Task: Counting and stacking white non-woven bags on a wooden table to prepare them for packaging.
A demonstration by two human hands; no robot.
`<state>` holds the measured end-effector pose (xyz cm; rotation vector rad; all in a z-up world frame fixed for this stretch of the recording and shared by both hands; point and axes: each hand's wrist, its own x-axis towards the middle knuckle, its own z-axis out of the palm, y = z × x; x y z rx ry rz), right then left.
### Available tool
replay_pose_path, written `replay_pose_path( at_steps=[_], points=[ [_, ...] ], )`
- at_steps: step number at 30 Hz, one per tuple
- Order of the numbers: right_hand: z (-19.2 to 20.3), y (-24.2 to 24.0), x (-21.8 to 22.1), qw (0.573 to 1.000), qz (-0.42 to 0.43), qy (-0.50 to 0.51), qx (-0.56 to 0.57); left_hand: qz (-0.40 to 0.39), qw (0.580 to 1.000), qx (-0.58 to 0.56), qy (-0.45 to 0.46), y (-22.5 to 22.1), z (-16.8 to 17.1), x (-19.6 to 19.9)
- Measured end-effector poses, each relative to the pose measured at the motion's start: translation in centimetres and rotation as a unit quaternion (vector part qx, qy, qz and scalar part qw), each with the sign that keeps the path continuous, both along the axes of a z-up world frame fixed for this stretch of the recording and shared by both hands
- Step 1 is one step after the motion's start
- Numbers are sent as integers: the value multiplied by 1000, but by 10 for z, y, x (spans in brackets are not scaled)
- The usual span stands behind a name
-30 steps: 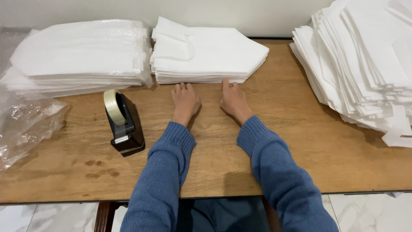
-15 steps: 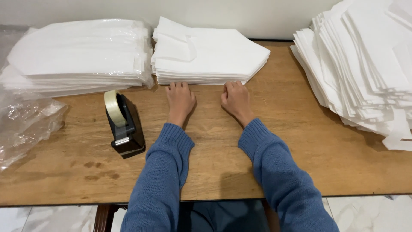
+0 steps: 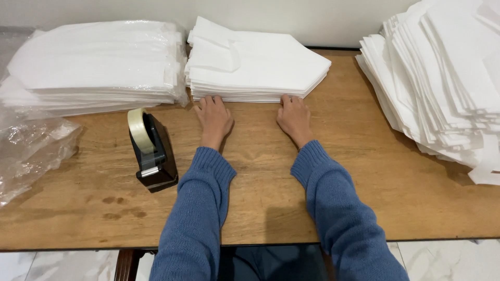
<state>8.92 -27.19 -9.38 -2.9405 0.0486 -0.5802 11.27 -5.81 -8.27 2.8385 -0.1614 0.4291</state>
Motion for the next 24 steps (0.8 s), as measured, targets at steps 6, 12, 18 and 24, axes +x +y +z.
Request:
replay_pose_path(
  at_steps=[6,12,18,24],
  points=[
    [5,1,-4,999,8,-27,26,-17,999,-46,2,5,0,4],
    [22,10,-16,995,10,-39,87,-76,979,-107,-156,11,2,4],
    [23,8,-14,994,11,-43,96,-64,990,-104,-72,13,0,9],
    [20,6,-14,992,25,-73,98,-85,988,-127,-26,11,13,-5]
  ],
)
